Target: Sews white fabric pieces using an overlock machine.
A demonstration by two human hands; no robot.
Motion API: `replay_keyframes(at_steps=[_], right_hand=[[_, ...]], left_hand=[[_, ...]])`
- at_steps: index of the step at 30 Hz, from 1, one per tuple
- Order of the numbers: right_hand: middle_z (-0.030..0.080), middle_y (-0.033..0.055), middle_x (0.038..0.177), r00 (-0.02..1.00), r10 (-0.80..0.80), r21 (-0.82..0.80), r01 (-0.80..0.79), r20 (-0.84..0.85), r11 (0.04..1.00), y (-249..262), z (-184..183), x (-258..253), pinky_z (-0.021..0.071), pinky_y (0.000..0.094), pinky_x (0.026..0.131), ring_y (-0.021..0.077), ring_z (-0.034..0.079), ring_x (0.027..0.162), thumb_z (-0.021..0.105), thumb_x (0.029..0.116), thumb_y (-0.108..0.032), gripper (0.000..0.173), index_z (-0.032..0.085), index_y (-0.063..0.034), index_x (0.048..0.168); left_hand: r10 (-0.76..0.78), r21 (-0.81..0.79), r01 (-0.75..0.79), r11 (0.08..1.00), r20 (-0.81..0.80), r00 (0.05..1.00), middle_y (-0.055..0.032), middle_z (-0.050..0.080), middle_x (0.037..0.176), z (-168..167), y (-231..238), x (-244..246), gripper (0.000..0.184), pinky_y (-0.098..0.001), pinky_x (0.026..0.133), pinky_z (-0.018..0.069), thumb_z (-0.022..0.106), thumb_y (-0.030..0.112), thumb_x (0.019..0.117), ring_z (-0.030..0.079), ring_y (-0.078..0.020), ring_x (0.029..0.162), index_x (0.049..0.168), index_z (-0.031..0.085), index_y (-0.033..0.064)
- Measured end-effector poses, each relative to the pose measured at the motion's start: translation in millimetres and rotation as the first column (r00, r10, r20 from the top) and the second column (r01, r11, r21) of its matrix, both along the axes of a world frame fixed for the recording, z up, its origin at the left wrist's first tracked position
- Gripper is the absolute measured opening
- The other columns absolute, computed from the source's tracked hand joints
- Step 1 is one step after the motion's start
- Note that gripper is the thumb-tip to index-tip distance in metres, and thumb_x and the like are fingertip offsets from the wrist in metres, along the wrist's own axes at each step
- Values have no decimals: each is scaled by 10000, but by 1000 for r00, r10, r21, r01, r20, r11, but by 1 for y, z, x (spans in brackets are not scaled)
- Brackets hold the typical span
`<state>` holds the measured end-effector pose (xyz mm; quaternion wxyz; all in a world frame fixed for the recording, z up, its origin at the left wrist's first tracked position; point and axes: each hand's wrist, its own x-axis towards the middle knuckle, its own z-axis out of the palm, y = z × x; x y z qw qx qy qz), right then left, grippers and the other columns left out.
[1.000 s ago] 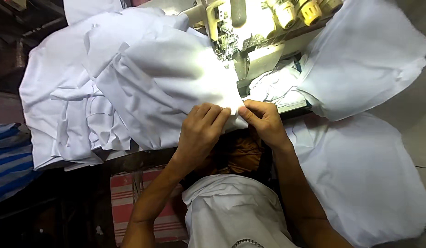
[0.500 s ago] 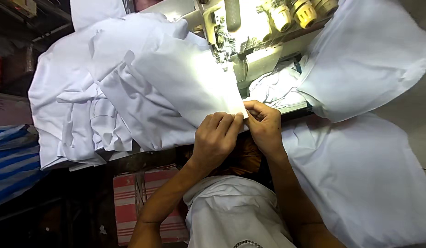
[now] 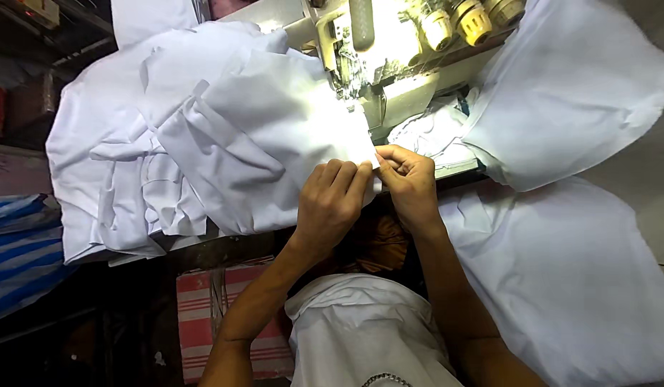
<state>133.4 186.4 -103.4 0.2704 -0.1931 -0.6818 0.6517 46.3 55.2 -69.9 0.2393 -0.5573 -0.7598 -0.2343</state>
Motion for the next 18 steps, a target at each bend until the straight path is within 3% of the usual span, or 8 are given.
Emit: replay_keyframes(at_steps=[5, 7, 12, 16, 18], right_hand=[[725, 50, 924, 994, 97, -152, -103, -45, 983, 5, 7, -4, 588, 233, 629, 80, 678, 710, 539, 1062, -104, 235, 689, -27, 1225], [722, 76, 983, 987, 146, -222, -159, -73, 962, 7, 11, -4, 629, 279, 712, 109, 709, 770, 474, 1080, -93, 273, 658, -7, 1262], [717, 36, 963, 978, 172, -352, -204, -120, 914, 11, 22, -6, 604, 242, 755, 70, 697, 802, 336, 1107, -165, 373, 652, -9, 1230], [701, 7, 836, 982, 162, -359, -187, -99, 914, 9, 26, -9, 599, 227, 693, 59, 685, 714, 447, 1108, -313, 337, 677, -72, 1052], [677, 2, 766, 990, 126, -327, -138, -56, 935, 7, 25, -11, 596, 216, 627, 53, 664, 634, 578, 1060, -270, 218, 680, -78, 1047]], left_hand=[[19, -50, -21, 999, -54, 998, -98, 673, 834, 7, 3, -6, 166, -338, 672, 477, 647, 61, 959, 627, -245, 792, 1063, 773, 30], [30, -87, -36, 996, -70, 997, -102, 676, 851, 9, 4, -7, 169, -350, 691, 482, 638, 67, 968, 634, -253, 812, 1064, 771, 28], [0, -80, -8, 997, -96, 995, -121, 659, 843, 9, 9, -7, 170, -361, 724, 483, 620, 44, 973, 621, -268, 808, 1058, 761, -1], [-55, -25, 53, 998, -107, 993, -128, 671, 825, 6, 10, -7, 162, -362, 758, 502, 619, 12, 955, 634, -273, 810, 1028, 759, -24], [-91, -28, 88, 996, -119, 989, -132, 682, 843, 5, 9, -8, 145, -370, 785, 515, 608, -16, 943, 652, -279, 838, 972, 750, -27]])
